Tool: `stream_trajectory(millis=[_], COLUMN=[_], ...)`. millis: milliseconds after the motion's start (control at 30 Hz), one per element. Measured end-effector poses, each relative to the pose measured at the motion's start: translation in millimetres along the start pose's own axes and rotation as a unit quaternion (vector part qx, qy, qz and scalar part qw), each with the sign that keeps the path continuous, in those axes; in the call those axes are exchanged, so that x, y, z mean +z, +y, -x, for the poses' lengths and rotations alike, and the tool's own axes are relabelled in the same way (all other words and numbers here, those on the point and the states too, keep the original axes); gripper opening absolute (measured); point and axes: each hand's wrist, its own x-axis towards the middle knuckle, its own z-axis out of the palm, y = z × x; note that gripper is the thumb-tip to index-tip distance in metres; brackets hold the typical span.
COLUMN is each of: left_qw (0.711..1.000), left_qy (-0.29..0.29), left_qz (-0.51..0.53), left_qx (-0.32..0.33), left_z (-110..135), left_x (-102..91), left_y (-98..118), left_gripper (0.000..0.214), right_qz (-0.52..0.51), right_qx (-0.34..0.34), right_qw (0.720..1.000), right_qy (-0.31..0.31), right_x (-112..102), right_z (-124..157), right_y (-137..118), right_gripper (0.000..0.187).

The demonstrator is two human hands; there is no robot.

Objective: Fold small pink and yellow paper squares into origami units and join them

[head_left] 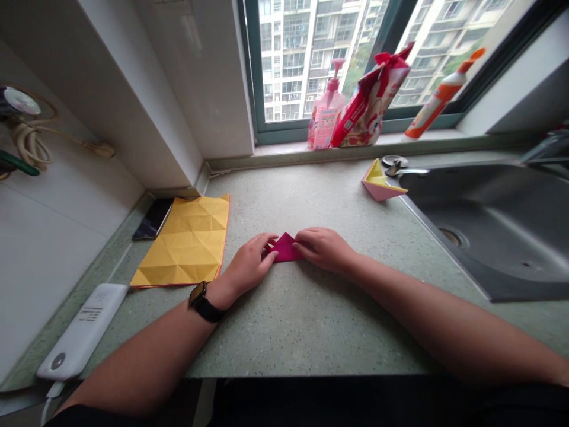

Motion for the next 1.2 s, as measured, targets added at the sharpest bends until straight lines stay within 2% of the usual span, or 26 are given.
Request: stream_trajectory(millis=[67,133,467,633,733,1000,1200], left_qw=[1.0,0.999,0.983,0.975,0.973,0.966,0.947], left_qy=[0.013,0.014,-0.033,-0.065,-0.099,-0.13,-0.145], left_qz=[0.008,-0.013,-0.139,-0.154,-0.153,-0.182,-0.27], left_qx=[0.01,0.036,0.114,0.144,0.14,0.126,0.095], left_z=[1.6,3.0,4.6,2.7,3.0,5.7,12.1], left_x=[2.7,4.9,3.8,1.0,1.0,-1.5,12.4], left_y=[-3.4,-5.9,-4.6,2.9,6.4,10.2,22.2], left_gripper=[0.045,0.049,0.031,0.038,0.041,0.038,0.043], right_qz=[0.001,0.006,0.03,0.038,0.029,0.014,0.003], right_qx=[0.006,0.013,0.045,0.06,0.054,-0.01,-0.01], right_qw=[1.0,1.0,0.998,0.997,0.997,1.0,1.0], right_qy=[0.0,0.004,0.013,0.029,0.041,-0.002,-0.027], right_x=[0.5,1.6,5.2,8.9,10.1,4.1,-1.6], right_z=[-0.4,-1.2,-6.4,-6.5,-5.8,-4.6,-6.5], right_y=[-0.1,-0.7,-3.5,-2.2,-0.5,6.7,12.9], right_gripper=[0.022,0.019,0.012,0.008,0.018,0.018,0.021])
